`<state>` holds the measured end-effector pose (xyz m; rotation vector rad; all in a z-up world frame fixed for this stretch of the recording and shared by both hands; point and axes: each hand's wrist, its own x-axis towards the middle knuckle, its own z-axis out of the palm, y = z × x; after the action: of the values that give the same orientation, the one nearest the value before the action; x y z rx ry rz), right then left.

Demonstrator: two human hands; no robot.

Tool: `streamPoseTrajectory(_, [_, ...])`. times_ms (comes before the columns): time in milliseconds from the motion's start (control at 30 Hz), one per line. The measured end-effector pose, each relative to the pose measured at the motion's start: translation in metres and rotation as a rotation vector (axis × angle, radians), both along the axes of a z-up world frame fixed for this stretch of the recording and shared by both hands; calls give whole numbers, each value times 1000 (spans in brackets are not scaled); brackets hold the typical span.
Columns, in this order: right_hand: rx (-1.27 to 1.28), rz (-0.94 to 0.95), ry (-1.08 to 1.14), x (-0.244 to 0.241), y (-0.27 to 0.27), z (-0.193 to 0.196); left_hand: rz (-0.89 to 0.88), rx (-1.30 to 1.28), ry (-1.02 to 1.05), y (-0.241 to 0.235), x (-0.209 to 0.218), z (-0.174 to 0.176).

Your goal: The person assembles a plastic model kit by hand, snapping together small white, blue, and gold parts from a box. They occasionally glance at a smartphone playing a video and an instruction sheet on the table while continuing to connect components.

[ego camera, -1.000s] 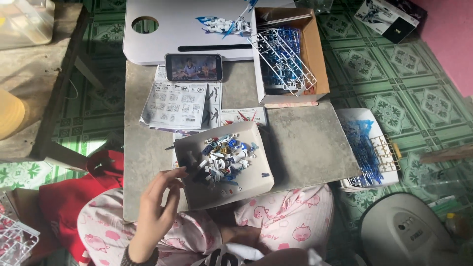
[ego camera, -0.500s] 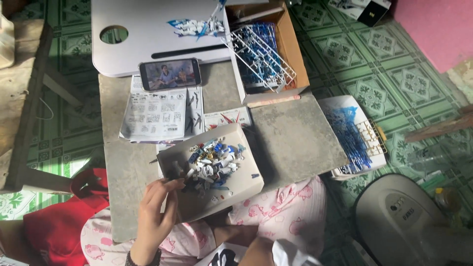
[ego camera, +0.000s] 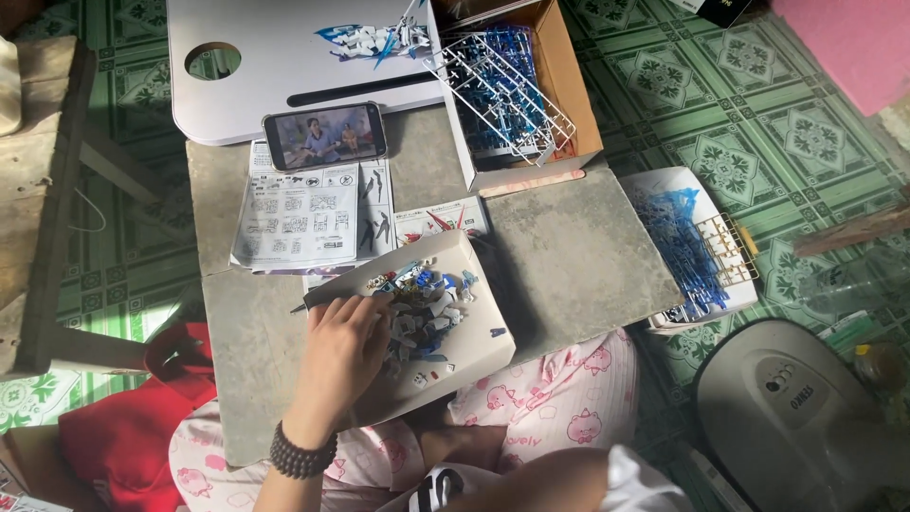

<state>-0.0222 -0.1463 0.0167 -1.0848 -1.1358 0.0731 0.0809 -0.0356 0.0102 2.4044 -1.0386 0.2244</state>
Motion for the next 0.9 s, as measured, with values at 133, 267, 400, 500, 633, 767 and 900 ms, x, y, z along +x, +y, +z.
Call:
streamPoseTrajectory(133, [19, 35, -18, 15, -28, -4, 4, 256, -88, -14, 12, 3])
streamPoseTrajectory(267, [-387, -598, 165, 52, -93, -8, 4, 335, -64, -27, 19, -3])
streamPoseTrajectory(400, [-691, -927, 335, 71, -95, -23, 2, 367, -61, -30, 30, -8])
streamPoseTrajectory(500, [-697, -1040, 317, 88, -91, -36, -1, 278, -89, -23, 36, -2])
streamPoseTrajectory(633, [-608, -1128, 398, 116, -93, -46, -32, 133, -16, -15, 52, 13])
streamPoseTrajectory(767, [-592, -994, 422, 133, -87, -35, -34, 99, -36, -14, 67, 14])
streamPoseTrajectory(900, [-678, -744, 390, 149, -96, -15, -4, -82, 74, -14, 70, 18])
